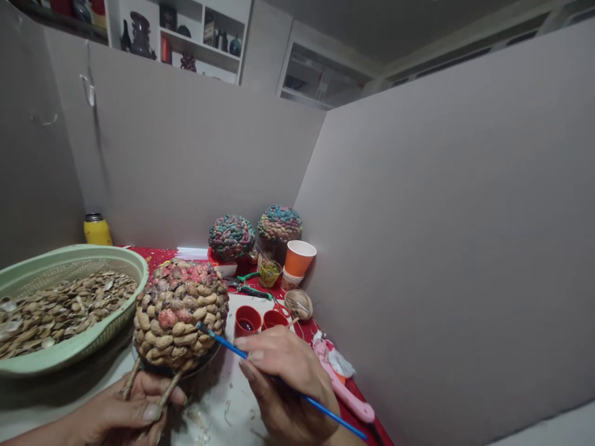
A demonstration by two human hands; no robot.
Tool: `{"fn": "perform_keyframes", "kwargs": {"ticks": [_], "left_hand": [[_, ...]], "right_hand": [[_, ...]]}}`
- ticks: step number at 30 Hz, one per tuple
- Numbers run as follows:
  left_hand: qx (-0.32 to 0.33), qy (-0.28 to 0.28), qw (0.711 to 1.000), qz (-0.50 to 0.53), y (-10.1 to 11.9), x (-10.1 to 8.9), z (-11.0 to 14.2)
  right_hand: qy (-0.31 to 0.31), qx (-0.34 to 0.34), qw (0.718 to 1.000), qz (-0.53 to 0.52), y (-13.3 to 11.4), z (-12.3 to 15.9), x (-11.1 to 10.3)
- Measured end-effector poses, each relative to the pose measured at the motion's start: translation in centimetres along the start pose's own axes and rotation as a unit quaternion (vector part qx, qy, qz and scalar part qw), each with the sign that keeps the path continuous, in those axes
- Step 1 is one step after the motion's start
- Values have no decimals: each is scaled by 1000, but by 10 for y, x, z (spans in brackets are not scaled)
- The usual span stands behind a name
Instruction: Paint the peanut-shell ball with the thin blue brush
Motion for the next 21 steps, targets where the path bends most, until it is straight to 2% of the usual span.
{"fn": "perform_keyframes", "kwargs": {"ticks": [9, 17, 21], "left_hand": [[-3, -22, 1000, 6, -1, 4, 6], [-16, -30, 999, -2, 0, 1, 6], [-13, -38, 999, -19, -1, 2, 6]], "right_hand": [[15, 68, 997, -22, 10, -9, 8], [62, 138, 987, -50, 25, -12, 4], [60, 146, 985, -62, 25, -11, 7]]}}
Point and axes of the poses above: each hand's wrist, its own z-axis away from the middle knuckle, its own x-axis out of the palm, y = z × x, the point moved 6 cm from there along -z, towards the middle knuckle, and after that the axes turned 7 degrees about y, right-handed, at the moved point
